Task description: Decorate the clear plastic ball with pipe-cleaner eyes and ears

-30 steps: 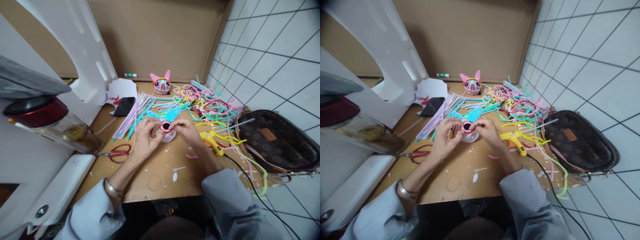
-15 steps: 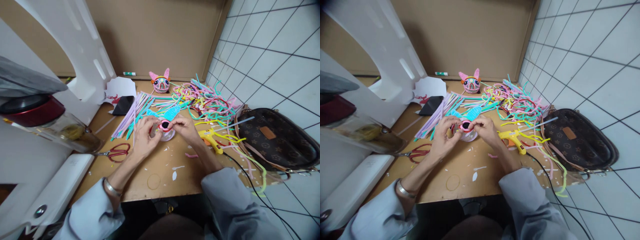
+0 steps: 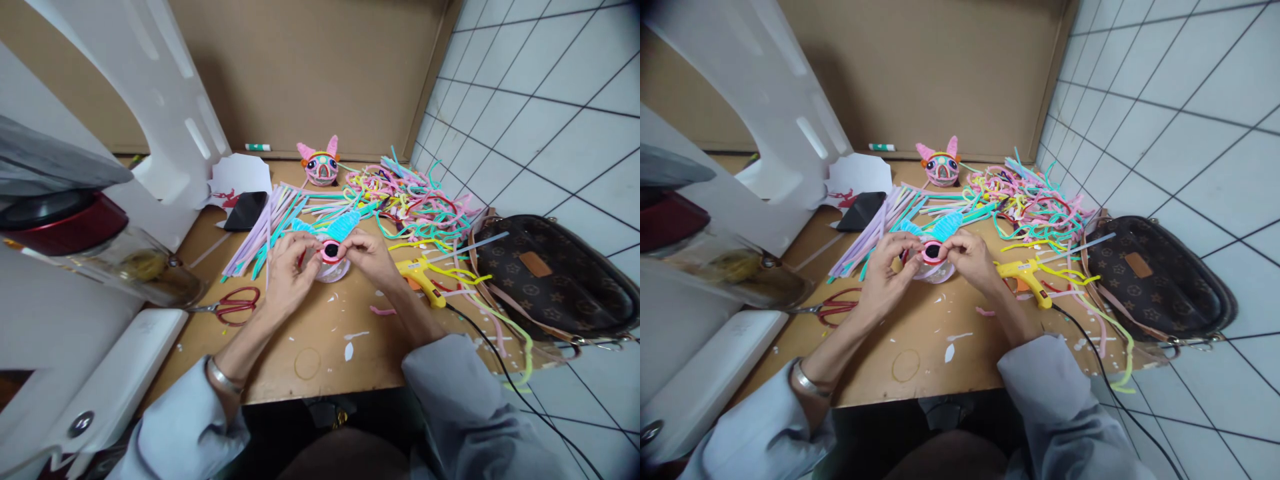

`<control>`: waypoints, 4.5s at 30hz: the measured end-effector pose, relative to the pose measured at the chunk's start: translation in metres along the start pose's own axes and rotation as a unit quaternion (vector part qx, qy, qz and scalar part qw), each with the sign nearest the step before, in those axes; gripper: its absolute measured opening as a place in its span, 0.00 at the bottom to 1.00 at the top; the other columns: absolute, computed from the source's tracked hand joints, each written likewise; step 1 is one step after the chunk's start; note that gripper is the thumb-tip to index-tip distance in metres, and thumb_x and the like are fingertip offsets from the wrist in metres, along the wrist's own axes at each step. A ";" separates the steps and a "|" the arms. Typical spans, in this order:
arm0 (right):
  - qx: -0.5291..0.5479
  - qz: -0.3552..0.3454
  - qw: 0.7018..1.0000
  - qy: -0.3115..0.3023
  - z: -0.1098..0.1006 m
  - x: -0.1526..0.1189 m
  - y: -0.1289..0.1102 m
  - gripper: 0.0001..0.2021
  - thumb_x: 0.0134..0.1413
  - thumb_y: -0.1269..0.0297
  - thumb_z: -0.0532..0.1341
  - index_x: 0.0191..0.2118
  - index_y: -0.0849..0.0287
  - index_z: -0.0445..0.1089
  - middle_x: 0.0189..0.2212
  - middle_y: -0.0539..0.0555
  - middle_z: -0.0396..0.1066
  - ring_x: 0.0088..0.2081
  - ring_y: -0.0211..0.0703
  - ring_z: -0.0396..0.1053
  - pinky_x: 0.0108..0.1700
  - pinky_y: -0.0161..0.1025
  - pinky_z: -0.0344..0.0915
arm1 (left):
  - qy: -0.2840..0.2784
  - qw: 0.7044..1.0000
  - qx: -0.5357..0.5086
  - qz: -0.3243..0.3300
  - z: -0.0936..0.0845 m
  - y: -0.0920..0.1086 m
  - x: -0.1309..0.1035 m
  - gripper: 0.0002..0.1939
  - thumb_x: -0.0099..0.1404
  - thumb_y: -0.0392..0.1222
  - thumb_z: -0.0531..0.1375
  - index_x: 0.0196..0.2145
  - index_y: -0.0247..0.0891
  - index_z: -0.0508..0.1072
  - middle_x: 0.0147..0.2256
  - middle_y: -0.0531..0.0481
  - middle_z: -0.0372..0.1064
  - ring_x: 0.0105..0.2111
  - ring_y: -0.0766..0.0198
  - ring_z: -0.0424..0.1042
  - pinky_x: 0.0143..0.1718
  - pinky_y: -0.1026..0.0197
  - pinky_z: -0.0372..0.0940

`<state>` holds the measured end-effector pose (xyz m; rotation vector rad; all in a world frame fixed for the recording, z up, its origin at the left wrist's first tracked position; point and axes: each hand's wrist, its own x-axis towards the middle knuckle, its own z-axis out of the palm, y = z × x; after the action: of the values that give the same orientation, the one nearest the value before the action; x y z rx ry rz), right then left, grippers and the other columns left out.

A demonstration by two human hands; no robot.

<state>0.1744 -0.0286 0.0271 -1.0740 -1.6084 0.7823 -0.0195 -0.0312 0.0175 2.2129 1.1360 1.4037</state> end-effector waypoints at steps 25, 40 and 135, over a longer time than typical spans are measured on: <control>0.002 0.013 1.000 0.002 0.000 0.000 0.000 0.08 0.46 0.72 0.61 0.23 0.57 0.77 0.25 0.49 0.66 0.30 0.37 0.63 0.35 0.37 0.58 | 0.029 0.998 -0.046 -0.019 0.005 0.002 0.000 0.03 0.67 0.40 0.60 0.38 0.40 0.74 0.42 0.47 0.74 0.45 0.56 0.72 0.51 0.51 0.65; -0.003 0.001 1.000 0.008 -0.001 0.000 -0.001 0.08 0.45 0.71 0.61 0.21 0.56 0.76 0.23 0.48 0.64 0.29 0.38 0.63 0.34 0.37 0.58 | 0.028 0.998 -0.056 -0.025 0.004 0.003 0.002 0.04 0.67 0.41 0.61 0.38 0.40 0.72 0.41 0.47 0.74 0.44 0.56 0.72 0.51 0.51 0.65; -0.061 -0.067 0.996 -0.008 0.004 -0.002 -0.001 0.17 0.50 0.78 0.54 0.33 0.57 0.80 0.29 0.51 0.68 0.33 0.38 0.66 0.37 0.36 0.61 | -0.011 1.000 0.001 0.012 -0.002 0.001 0.002 0.07 0.71 0.44 0.58 0.41 0.41 0.74 0.44 0.46 0.73 0.47 0.54 0.71 0.52 0.50 0.64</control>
<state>0.1708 -0.0311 0.0264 -1.0342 -1.7410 0.6113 -0.0202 -0.0306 0.0197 2.2458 1.1079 1.3849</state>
